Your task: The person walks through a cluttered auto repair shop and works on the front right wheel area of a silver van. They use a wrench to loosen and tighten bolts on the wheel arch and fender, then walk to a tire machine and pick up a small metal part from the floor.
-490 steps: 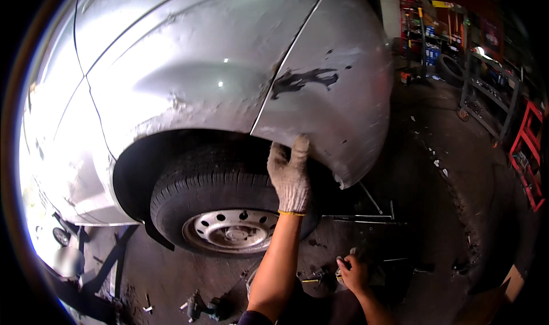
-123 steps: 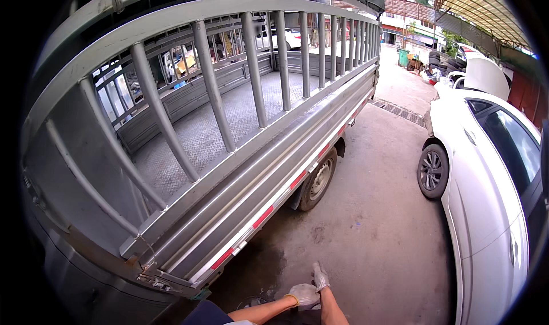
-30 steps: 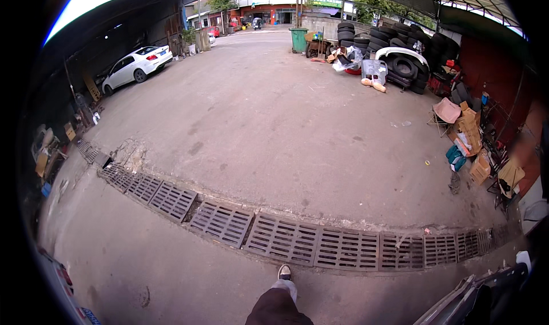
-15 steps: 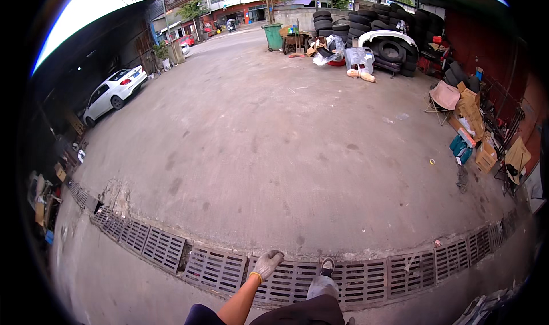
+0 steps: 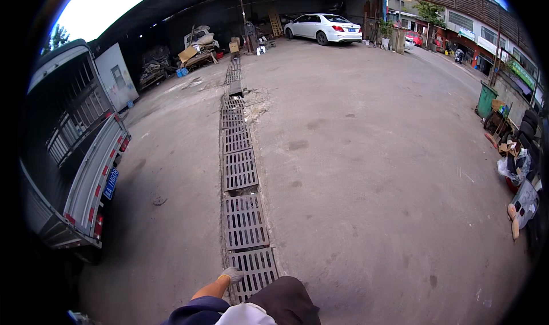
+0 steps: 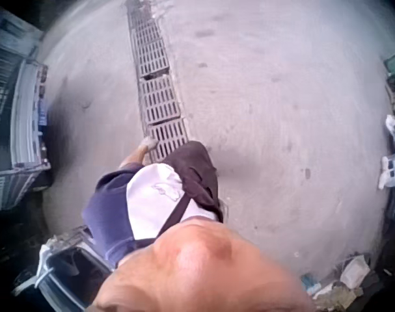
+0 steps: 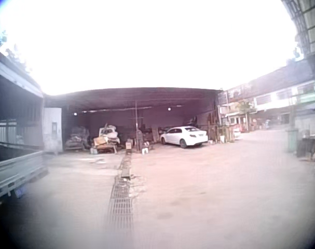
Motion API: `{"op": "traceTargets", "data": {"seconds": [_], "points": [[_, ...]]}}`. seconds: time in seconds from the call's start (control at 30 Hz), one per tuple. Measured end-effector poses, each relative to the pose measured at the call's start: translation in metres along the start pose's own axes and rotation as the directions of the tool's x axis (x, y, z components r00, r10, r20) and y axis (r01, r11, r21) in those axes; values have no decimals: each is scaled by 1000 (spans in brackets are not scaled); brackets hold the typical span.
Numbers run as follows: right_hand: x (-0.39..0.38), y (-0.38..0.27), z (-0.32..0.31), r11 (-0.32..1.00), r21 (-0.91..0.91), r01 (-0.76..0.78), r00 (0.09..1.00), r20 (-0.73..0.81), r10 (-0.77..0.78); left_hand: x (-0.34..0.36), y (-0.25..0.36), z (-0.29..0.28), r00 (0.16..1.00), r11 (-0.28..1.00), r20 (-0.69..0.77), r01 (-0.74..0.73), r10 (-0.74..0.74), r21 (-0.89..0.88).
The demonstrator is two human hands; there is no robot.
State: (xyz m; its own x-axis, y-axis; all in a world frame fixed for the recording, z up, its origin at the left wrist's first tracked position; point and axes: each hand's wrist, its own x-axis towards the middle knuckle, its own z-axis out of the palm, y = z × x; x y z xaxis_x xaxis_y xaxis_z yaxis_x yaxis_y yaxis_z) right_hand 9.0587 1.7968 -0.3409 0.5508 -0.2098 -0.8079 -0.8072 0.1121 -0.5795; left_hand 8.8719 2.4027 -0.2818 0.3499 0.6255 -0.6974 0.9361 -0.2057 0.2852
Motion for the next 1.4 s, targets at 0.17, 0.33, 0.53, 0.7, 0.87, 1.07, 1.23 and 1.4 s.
{"op": "traceTargets", "data": {"seconds": [0.17, 0.33, 0.53, 0.7, 0.87, 1.07, 1.23, 1.4], "points": [[128, -92, -97, 993, 117, -22, 996, 90, 11, -21, 89, 107, 984, 999, 173, 31, -33, 19], [157, -246, -82, 989, -23, 147, 984, 105, -143, 57, 167, 202, 961, 766, 176, -278, 215, 580], [197, -310, -160, 986, -60, 156, 986, -45, -159, 87, 543, 317, 934, 881, 83, -355, 347, 313], [254, -364, -194, 998, 49, -41, 987, -152, 48, -76, 928, 319, 597, 656, 273, -694, 755, -296], [326, -461, -225, 998, -41, -54, 998, -18, 53, -176, 1071, 355, 413, 521, 318, -671, 853, -528], [413, -584, -323, 983, -175, 50, 993, 110, -31, -92, 975, 480, 829, 817, 132, -558, 543, 145], [483, -702, -405, 979, -129, 157, 984, 109, -144, -108, 773, 536, 982, 998, 188, -33, 22, 54], [553, -797, -471, 949, -54, 311, 950, 23, -310, -176, 827, 605, 903, 849, 231, 422, -363, -317]]}}
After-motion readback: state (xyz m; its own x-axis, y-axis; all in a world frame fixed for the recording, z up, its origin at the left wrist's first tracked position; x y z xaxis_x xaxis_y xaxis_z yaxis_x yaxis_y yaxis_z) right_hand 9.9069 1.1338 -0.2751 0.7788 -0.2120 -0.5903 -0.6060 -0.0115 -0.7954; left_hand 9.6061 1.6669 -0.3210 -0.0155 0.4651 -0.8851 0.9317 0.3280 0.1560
